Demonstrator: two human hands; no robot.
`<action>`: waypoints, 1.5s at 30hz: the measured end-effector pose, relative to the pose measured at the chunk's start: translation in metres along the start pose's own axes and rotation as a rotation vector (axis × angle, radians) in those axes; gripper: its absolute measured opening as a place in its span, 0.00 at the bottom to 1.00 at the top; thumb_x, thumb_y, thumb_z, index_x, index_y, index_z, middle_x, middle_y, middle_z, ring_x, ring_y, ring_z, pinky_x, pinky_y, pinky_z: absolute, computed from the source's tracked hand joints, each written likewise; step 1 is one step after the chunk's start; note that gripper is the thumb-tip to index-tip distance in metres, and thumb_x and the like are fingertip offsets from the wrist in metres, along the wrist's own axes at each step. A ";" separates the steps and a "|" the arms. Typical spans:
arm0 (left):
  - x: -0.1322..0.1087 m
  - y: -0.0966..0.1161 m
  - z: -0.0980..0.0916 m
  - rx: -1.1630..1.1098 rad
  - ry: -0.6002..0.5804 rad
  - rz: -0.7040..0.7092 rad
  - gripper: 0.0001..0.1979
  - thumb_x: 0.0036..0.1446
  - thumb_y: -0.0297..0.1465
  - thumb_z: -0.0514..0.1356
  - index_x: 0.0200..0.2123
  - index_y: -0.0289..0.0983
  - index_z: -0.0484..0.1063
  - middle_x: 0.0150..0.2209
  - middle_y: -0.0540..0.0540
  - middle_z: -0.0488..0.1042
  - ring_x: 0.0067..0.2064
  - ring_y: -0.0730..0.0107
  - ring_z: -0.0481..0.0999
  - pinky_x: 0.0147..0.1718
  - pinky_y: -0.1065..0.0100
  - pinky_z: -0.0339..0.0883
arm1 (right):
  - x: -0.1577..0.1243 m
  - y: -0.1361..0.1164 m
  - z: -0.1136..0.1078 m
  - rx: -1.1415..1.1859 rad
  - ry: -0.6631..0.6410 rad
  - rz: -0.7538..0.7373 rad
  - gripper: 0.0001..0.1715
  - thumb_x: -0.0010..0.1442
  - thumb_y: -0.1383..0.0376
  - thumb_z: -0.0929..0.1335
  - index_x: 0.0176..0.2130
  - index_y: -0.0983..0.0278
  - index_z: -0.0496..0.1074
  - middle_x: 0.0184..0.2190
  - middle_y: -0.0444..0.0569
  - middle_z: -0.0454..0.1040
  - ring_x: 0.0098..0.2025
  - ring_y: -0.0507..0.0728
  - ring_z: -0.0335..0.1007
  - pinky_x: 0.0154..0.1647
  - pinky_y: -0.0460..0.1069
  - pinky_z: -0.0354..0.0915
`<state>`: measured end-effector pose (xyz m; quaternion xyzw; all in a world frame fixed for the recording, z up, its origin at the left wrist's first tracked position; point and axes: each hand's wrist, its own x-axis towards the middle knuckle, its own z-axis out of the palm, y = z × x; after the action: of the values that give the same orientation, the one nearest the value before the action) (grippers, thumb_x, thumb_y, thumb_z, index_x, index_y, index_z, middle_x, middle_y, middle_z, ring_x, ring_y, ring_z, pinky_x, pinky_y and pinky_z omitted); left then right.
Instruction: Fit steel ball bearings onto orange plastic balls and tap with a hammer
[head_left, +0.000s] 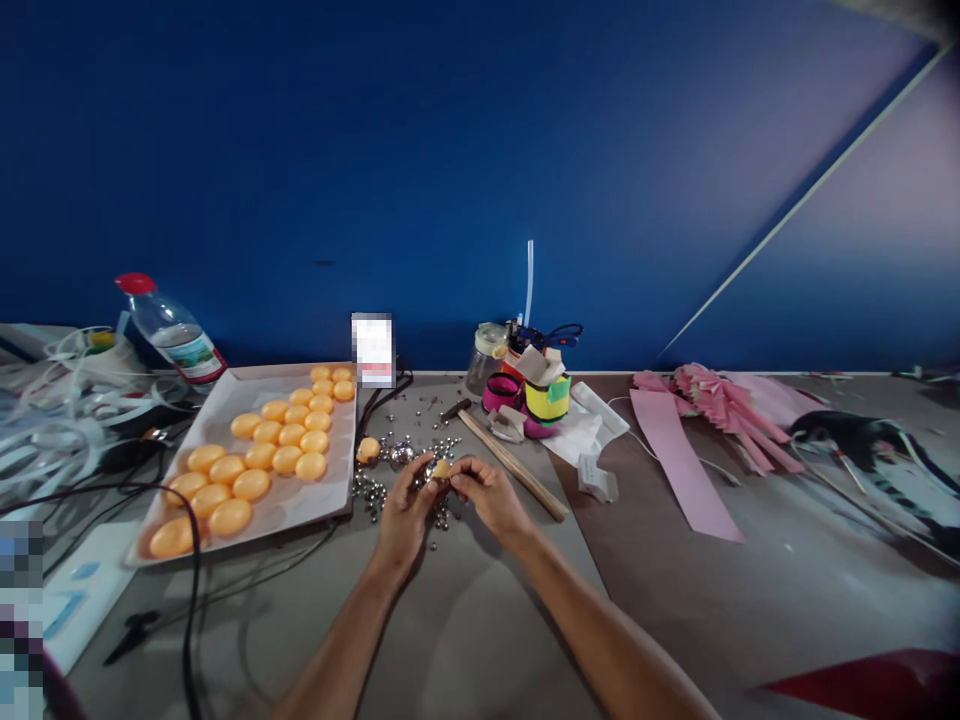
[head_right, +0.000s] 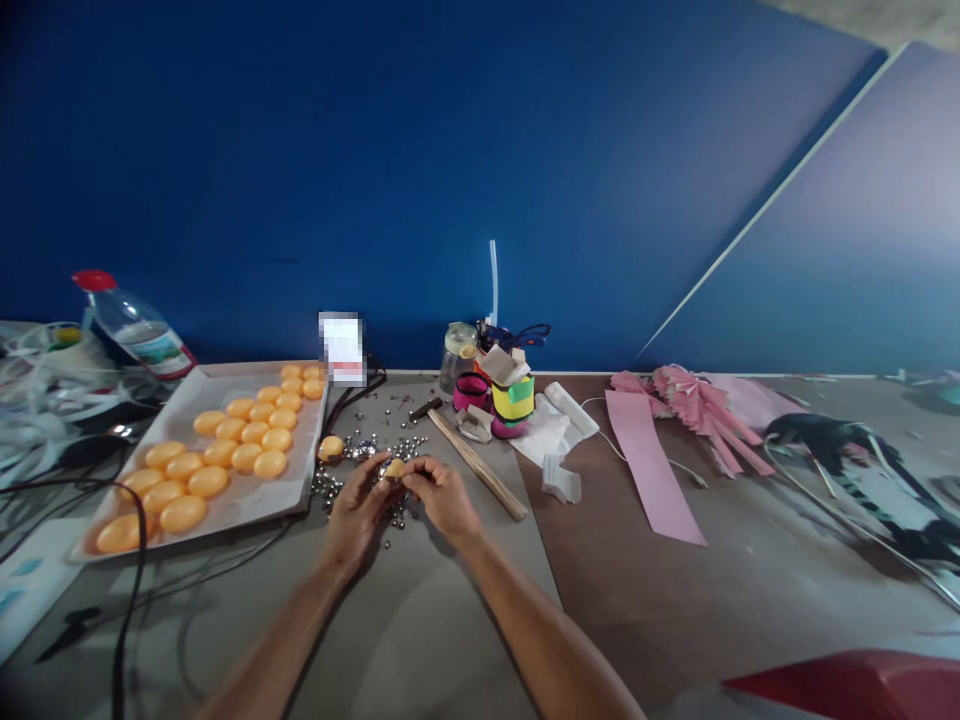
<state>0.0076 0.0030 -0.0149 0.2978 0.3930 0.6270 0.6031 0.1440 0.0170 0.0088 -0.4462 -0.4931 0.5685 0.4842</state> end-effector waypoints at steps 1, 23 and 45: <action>0.000 0.001 0.000 0.050 -0.004 0.015 0.17 0.43 0.29 0.67 0.41 0.39 0.75 0.44 0.43 0.75 0.48 0.57 0.72 0.45 0.62 0.67 | 0.000 0.000 0.000 0.007 0.002 0.003 0.08 0.47 0.61 0.69 0.28 0.63 0.71 0.21 0.40 0.65 0.23 0.49 0.57 0.25 0.45 0.55; -0.006 0.010 0.005 0.459 -0.018 0.236 0.15 0.47 0.32 0.65 0.42 0.41 0.75 0.43 0.44 0.75 0.48 0.58 0.70 0.51 0.62 0.58 | -0.003 -0.002 -0.002 0.034 -0.043 0.080 0.09 0.47 0.61 0.70 0.27 0.63 0.67 0.21 0.39 0.65 0.23 0.49 0.59 0.26 0.45 0.57; -0.004 0.005 0.002 0.468 -0.044 0.249 0.16 0.48 0.33 0.64 0.43 0.41 0.75 0.42 0.43 0.74 0.45 0.59 0.72 0.48 0.59 0.63 | 0.002 0.001 -0.008 -0.095 -0.025 0.071 0.13 0.55 0.57 0.64 0.26 0.63 0.62 0.16 0.39 0.63 0.19 0.50 0.59 0.23 0.45 0.57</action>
<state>0.0071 -0.0004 -0.0088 0.4887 0.4742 0.5818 0.4447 0.1515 0.0202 0.0070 -0.4785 -0.5095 0.5670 0.4358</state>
